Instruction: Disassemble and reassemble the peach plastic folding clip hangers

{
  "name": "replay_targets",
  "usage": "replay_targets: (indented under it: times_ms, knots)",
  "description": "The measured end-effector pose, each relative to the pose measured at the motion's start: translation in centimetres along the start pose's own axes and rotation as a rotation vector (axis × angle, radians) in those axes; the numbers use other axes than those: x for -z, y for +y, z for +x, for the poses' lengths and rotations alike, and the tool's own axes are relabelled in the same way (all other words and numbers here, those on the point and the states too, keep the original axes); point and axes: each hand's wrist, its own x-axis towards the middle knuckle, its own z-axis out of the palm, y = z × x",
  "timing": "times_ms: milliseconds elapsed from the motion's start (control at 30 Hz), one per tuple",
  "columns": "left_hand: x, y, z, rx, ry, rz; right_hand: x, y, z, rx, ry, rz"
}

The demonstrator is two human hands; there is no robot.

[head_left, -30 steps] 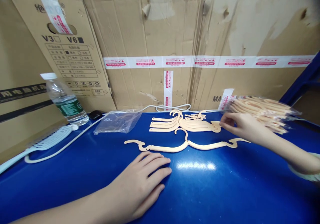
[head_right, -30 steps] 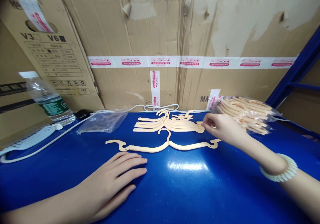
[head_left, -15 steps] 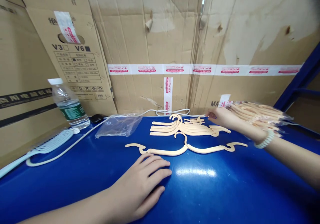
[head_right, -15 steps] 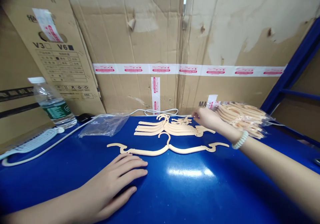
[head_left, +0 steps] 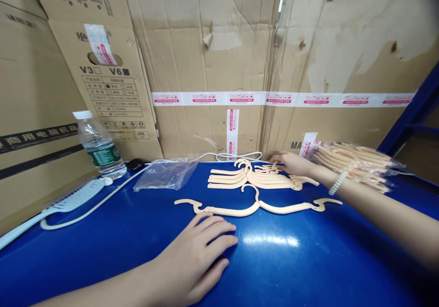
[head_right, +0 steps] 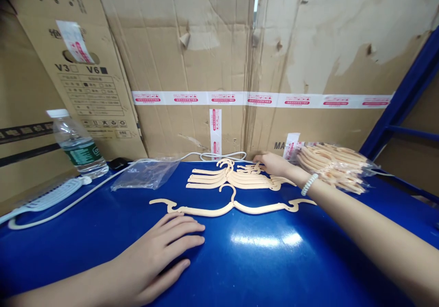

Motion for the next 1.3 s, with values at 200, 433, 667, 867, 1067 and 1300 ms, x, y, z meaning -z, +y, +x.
replay_targets:
  times_ms: [200, 433, 667, 867, 1067, 1300]
  knots:
    - [0.0, 0.0, 0.1, -0.002, 0.013, 0.006, -0.2, 0.6, -0.1, -0.014, -0.002, -0.002]
    - [-0.2, 0.0, 0.0, -0.013, 0.034, 0.026, -0.3, 0.9, -0.3, -0.031, -0.008, -0.001]
    - [-0.2, 0.0, 0.0, -0.016, 0.028, 0.010, 0.7, 1.3, -0.7, -0.034, 0.033, 0.003]
    - [0.2, 0.5, 0.0, 0.003, -0.004, -0.074, 2.1, 0.6, -1.8, -0.004, 0.150, 0.020]
    - [0.5, 0.9, 1.0, 0.318, 0.021, -0.685, 2.7, -5.2, -3.3, 0.131, 0.376, 0.071]
    - [0.1, -0.2, 1.7, 0.644, 0.063, -1.405, 3.8, -16.3, -5.4, 0.640, 0.576, -0.015]
